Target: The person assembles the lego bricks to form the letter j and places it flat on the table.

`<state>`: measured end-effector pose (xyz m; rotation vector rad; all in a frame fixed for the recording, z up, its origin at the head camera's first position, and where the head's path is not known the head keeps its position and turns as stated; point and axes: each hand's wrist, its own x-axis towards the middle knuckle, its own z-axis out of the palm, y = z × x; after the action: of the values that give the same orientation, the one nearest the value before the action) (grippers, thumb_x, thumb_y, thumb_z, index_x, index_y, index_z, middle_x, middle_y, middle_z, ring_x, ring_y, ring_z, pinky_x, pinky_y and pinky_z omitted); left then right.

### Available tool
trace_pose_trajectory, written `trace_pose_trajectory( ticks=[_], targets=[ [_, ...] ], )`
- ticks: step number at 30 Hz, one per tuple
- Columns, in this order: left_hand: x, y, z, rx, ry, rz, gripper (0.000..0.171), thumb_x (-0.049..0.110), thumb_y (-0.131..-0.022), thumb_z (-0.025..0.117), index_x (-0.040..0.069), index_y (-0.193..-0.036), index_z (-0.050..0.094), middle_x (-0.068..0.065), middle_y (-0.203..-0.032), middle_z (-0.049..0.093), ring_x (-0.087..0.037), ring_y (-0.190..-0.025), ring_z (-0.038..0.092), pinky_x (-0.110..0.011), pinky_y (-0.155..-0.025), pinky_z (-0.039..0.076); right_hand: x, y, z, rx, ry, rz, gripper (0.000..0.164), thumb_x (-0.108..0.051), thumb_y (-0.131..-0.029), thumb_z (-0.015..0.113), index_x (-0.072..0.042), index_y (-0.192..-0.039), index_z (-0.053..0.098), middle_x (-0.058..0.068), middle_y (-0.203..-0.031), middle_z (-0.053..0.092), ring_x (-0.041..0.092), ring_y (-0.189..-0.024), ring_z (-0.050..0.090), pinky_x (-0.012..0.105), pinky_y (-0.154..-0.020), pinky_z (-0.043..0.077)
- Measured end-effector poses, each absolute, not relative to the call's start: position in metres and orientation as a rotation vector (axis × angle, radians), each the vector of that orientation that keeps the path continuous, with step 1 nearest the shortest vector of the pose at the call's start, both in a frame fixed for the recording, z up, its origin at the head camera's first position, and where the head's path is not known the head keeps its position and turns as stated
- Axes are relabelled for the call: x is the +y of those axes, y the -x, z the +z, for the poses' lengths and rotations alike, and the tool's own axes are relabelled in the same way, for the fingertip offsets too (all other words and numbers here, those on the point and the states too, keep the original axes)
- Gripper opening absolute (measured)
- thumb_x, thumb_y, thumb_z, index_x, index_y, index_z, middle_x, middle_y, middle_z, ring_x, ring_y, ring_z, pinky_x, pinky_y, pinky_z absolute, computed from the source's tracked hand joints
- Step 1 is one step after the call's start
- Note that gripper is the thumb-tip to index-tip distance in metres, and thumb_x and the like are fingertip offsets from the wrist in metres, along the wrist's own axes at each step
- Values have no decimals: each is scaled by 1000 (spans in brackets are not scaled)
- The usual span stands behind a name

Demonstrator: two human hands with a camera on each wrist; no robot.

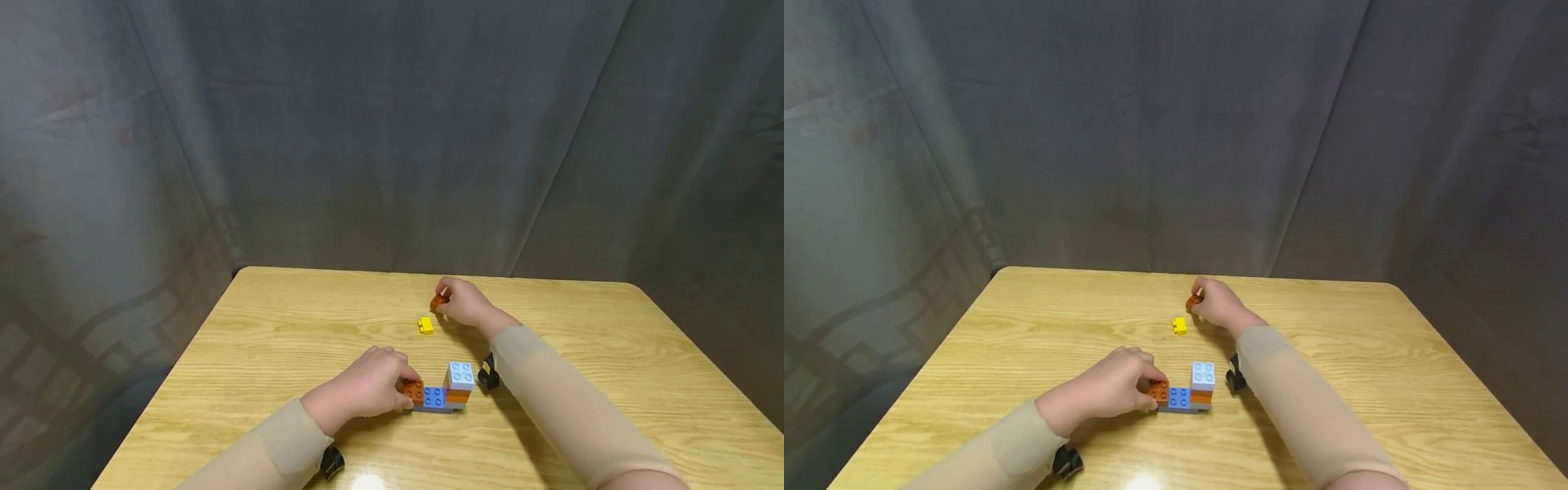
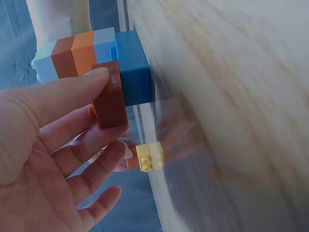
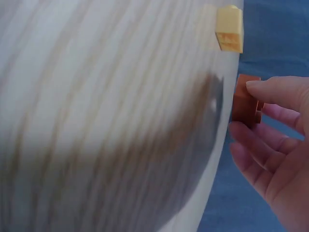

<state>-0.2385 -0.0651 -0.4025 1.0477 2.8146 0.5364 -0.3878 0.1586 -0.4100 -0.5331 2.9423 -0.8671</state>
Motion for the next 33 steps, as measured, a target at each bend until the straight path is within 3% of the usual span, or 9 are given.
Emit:
trace_pose_trajectory(
  ticks=[16,33],
  targets=[
    [-62,242,-404,2816,-1047,536,36,32,-80,84,21,-114,76,17,-86,57,-5,-87,53,-34,-91,41,198,341,-372,2921,686,-1048,26,-3,-87,73,-4,-112,65,10,-101,64,23,-84,60,35,-67,51],
    [-62,246,-403,2802,-1043,565,35,30,-80,84,20,-113,77,18,-86,56,-5,-87,53,-36,-93,41,209,272,-349,2848,852,-1197,30,-10,-89,74,-8,-119,71,-1,-106,67,19,-89,60,41,-78,52]
  ],
)
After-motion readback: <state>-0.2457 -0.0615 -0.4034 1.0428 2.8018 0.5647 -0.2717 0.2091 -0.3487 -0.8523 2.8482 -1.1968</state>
